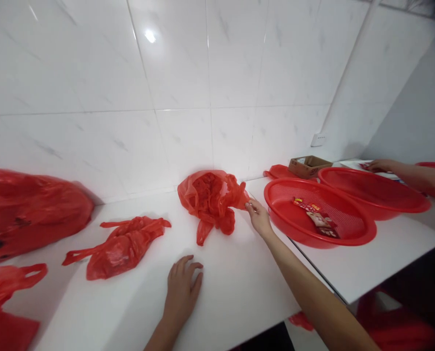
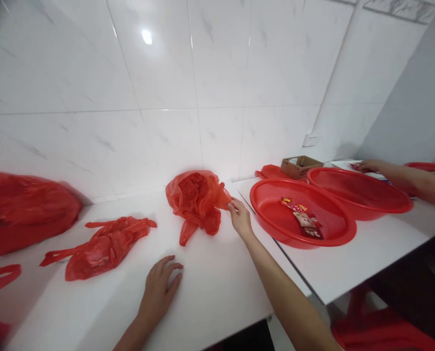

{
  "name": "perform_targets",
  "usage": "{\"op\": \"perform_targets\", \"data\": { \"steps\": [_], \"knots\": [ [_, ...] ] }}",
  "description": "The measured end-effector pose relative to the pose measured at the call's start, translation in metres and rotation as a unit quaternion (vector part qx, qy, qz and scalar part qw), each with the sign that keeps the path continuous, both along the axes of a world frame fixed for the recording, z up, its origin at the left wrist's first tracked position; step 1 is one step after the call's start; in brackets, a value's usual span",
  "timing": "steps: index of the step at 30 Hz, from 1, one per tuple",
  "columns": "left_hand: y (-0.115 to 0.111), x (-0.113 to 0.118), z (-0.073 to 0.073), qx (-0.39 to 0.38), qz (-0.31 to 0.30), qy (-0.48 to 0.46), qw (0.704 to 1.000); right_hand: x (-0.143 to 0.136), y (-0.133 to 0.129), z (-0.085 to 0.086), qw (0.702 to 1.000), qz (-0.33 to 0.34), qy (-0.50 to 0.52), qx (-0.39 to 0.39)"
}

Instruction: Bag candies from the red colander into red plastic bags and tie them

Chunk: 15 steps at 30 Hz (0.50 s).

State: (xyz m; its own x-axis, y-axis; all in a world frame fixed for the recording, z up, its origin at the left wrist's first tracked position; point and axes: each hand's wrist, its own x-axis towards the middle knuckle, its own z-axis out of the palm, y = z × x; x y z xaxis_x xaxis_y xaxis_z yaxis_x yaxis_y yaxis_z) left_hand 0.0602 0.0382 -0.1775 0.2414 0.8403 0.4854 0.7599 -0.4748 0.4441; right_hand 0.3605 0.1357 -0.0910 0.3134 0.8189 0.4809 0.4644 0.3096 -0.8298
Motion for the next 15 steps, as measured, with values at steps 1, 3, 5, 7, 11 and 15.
{"op": "perform_targets", "data": {
  "steps": [1, 3, 5, 7, 11, 15],
  "knots": [
    [0.000, -0.001, 0.001, -0.007, 0.001, -0.017, 1.000, 0.000, -0.009, 0.004, 1.000, 0.009, 0.018, 0.013],
    [0.000, -0.002, 0.006, -0.034, 0.007, -0.066, 0.997, -0.002, -0.029, 0.008, 0.998, 0.023, 0.049, 0.033],
    [-0.002, 0.000, 0.014, -0.082, 0.014, -0.127, 0.988, -0.008, -0.051, 0.006, 0.996, 0.037, 0.067, 0.044],
    [-0.005, 0.007, 0.023, -0.129, 0.012, -0.189, 0.973, -0.018, -0.070, -0.002, 0.993, 0.078, 0.072, 0.044],
    [-0.014, 0.039, 0.036, -0.175, -0.064, -0.266, 0.946, -0.038, -0.088, -0.024, 0.989, 0.125, 0.067, 0.039],
    [-0.018, 0.075, 0.042, -0.283, -0.111, -0.387, 0.870, -0.049, -0.095, -0.041, 0.991, 0.118, 0.020, 0.053]
  ]
}}
